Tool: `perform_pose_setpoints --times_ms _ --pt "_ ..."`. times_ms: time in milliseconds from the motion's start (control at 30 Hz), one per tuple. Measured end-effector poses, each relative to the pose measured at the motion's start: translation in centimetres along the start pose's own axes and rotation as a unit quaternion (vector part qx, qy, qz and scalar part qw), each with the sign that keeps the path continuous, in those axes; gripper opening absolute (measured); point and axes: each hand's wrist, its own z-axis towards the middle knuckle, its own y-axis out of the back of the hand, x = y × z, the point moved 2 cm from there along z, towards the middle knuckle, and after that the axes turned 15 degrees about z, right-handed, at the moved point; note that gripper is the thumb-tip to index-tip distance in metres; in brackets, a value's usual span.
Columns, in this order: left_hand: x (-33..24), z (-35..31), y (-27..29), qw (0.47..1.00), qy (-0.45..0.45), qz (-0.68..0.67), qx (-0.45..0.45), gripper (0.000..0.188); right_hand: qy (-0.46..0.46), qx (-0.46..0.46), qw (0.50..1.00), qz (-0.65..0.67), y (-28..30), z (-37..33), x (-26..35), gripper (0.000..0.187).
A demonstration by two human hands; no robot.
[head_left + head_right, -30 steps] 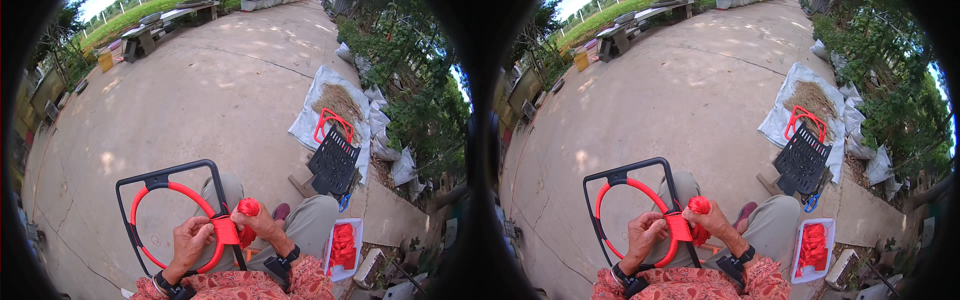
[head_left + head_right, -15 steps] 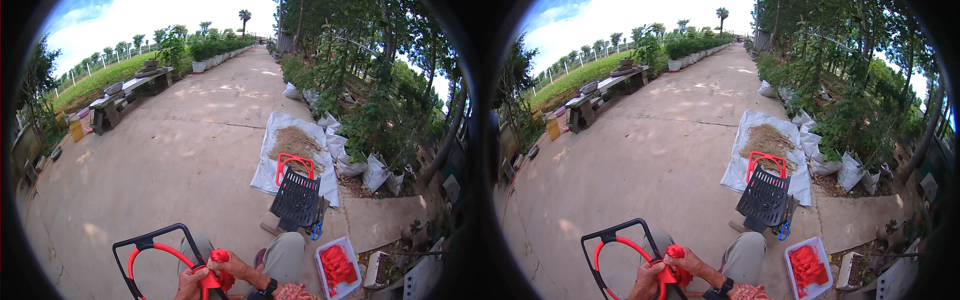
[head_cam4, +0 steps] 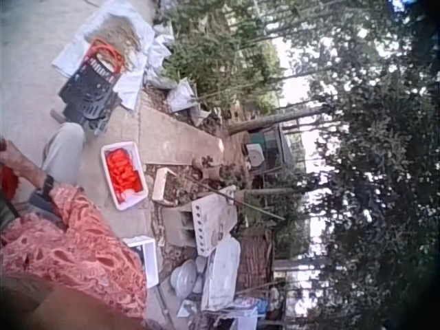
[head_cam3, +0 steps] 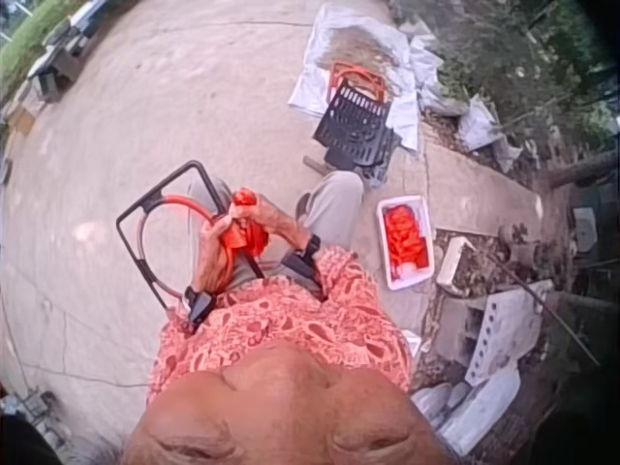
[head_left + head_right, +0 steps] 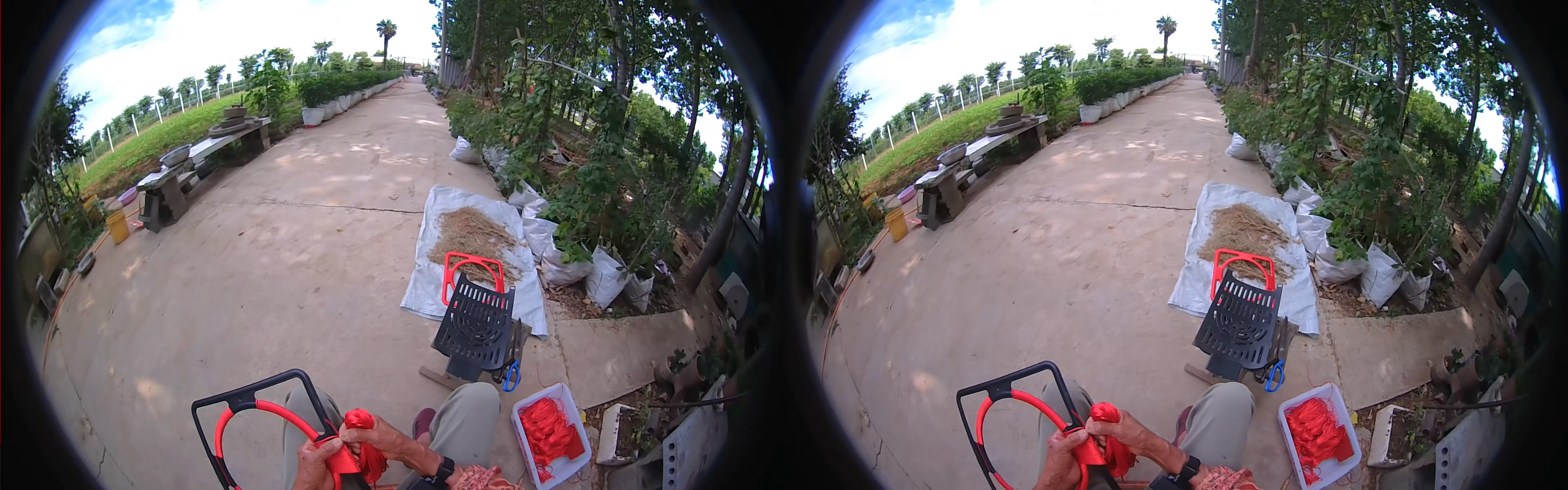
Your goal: The person is weaving a red plastic cord around a black circular and rectangular frame, likely a furniture component.
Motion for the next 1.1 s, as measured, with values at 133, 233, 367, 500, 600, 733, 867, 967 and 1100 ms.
perform_pose_setpoints --times_ms 133,233,367,500,600,733,867,967,1100 --pt "-0.2 -0.4 -0.8 1.0 0.01 0.008 -0.021 0.017 -0.011 0.008 1.0 0.013 0.1 0.0 0.0 0.014" --pt "-0.9 -0.5 -1.3 0.999 0.023 0.0 -0.022 0.016 -0.008 0.009 1.0 0.013 0.4 0.2 -0.1 0.013" --pt "-0.2 0.0 -0.3 1.0 0.019 0.0 0.02 0.019 -0.001 0.024 0.999 0.023 0.6 0.4 -0.2 0.012" --pt "-0.4 0.5 -0.2 0.998 0.045 -0.027 -0.019 0.019 -0.003 0.022 0.999 0.025 0.7 0.4 -0.2 0.012" --pt "-0.3 0.8 0.1 0.998 0.053 -0.02 -0.009 0.017 -0.007 0.029 0.999 0.033 0.5 0.4 -0.1 0.011" --pt "-0.2 1.0 0.3 0.998 0.064 -0.011 -0.016 0.017 -0.004 0.003 1.0 0.001 0.6 0.5 -0.2 0.012" --pt "-0.2 1.0 0.3 0.997 0.066 -0.007 -0.04 0.016 -0.004 -0.015 1.0 0.011 0.4 0.4 0.0 0.011" --pt "-0.4 0.7 0.1 0.998 0.061 -0.008 -0.032 0.016 0.004 -0.009 1.0 0.017 0.4 0.4 0.1 0.014" --pt "-0.9 0.4 -0.4 0.997 0.059 0.004 -0.049 0.016 0.014 -0.014 0.999 0.026 -0.7 0.1 0.8 0.018"
